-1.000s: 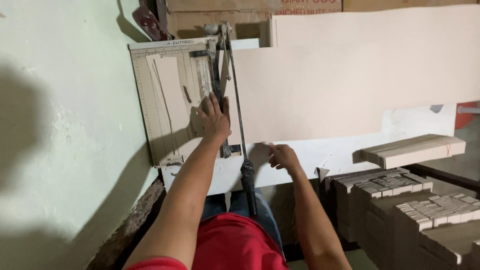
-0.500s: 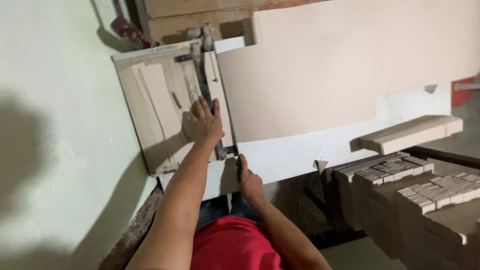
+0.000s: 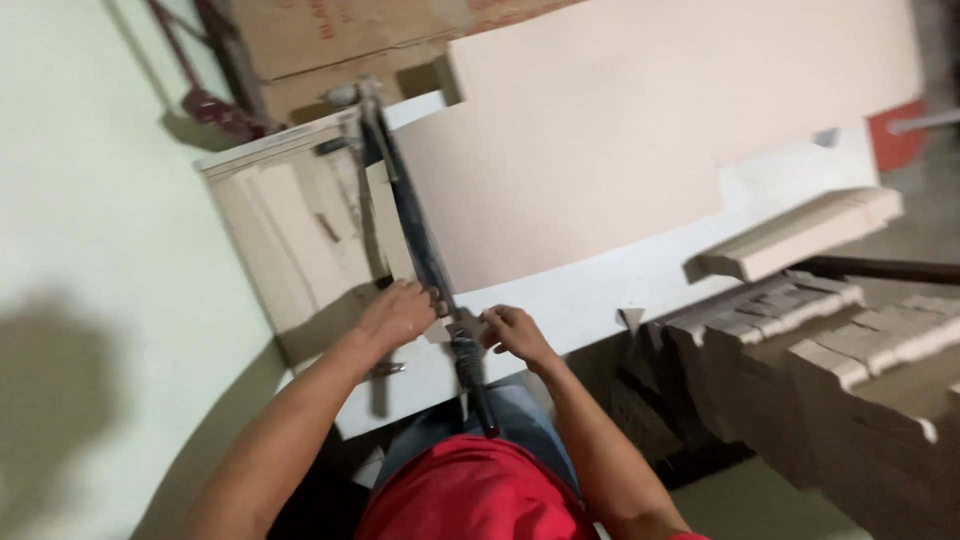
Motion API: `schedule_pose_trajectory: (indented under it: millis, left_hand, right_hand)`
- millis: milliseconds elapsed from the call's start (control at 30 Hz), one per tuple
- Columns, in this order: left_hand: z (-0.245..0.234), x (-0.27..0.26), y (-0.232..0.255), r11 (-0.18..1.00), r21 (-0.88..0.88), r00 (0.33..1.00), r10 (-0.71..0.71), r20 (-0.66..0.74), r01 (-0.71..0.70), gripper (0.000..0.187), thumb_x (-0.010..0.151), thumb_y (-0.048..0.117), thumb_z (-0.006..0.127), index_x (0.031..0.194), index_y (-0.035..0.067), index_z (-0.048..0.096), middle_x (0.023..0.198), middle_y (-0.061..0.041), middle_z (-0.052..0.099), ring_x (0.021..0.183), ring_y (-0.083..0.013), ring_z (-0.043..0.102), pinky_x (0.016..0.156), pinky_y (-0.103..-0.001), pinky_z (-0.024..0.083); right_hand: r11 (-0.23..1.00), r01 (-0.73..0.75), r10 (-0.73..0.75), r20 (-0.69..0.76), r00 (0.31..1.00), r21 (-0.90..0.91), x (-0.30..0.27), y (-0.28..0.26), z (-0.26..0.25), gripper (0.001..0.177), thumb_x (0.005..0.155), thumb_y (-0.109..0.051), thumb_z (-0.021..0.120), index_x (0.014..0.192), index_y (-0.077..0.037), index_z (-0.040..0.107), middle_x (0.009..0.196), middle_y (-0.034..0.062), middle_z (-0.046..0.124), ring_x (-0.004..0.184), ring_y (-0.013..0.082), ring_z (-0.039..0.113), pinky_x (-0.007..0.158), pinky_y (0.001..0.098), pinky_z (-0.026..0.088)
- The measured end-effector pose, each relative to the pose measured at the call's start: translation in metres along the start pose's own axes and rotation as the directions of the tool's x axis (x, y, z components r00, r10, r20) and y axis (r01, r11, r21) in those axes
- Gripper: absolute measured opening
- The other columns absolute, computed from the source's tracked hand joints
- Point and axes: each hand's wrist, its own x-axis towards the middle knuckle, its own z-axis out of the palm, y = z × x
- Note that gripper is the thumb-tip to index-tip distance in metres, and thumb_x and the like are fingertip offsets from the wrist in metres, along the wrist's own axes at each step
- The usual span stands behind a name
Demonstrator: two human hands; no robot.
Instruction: The person uses a manual paper cutter to slice a large sheet of cardboard into smaller rectangular pieces. They repeatedly align the cardboard against the cutter's guide, pull down the lever to make the cut, and then remove the cut pieces.
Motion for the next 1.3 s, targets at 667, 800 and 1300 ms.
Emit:
schedule_pose_trajectory:
  millis: [667, 800, 1300]
  left_hand:
    - [-0.119, -0.032, -0.029, 0.753, 0.109, 0.599, -0.594, 0.537, 0.649, 0.030, 0.105, 0.029, 0.049, 0.131, 0.017, 0.059, 0.155, -0.009, 0.038, 0.115, -0.0313, 0.064, 0.090, -0.045, 0.056]
    - [-0.109, -0.025, -0.026, 0.670, 0.110, 0.507, -0.649, 0.568, 0.734, 0.034, 0.105, 0.031, 0.050, 0.137, 0.021, 0.056, 0.160, -0.004, 0.033, 0.105, -0.0280, 0.069, 0.083, -0.042, 0.059]
    - [-0.087, 0.068, -0.013, 0.457, 0.061, 0.313, -0.694, 0.649, 0.887, 0.108, 0.089, 0.045, 0.074, 0.165, 0.017, 0.004, 0.166, -0.027, -0.005, 0.154, -0.0459, -0.004, 0.123, -0.063, 0.010]
  right_hand:
    - [0.577, 0.124, 0.100, -0.220, 0.970, 0.807, 0.040, 0.007, -0.062, 0.033, 0.098, -0.041, 0.067, 0.100, -0.020, 0.041, 0.084, -0.0010, 0.052, 0.069, 0.0220, 0.064, 0.060, 0.0335, 0.056]
    - [0.556, 0.162, 0.074, -0.243, 0.967, 0.815, 0.068, 0.074, -0.093, 0.040, 0.097, -0.040, 0.076, 0.095, -0.021, 0.041, 0.079, -0.0011, 0.058, 0.060, 0.0220, 0.065, 0.053, 0.0293, 0.053]
    - [0.834, -0.036, 0.177, -0.205, 0.963, 0.551, 0.043, 0.012, -0.029, 0.029, 0.101, -0.033, 0.069, 0.109, -0.008, 0.056, 0.098, 0.0069, 0.071, 0.094, 0.0246, 0.075, 0.088, 0.0466, 0.064]
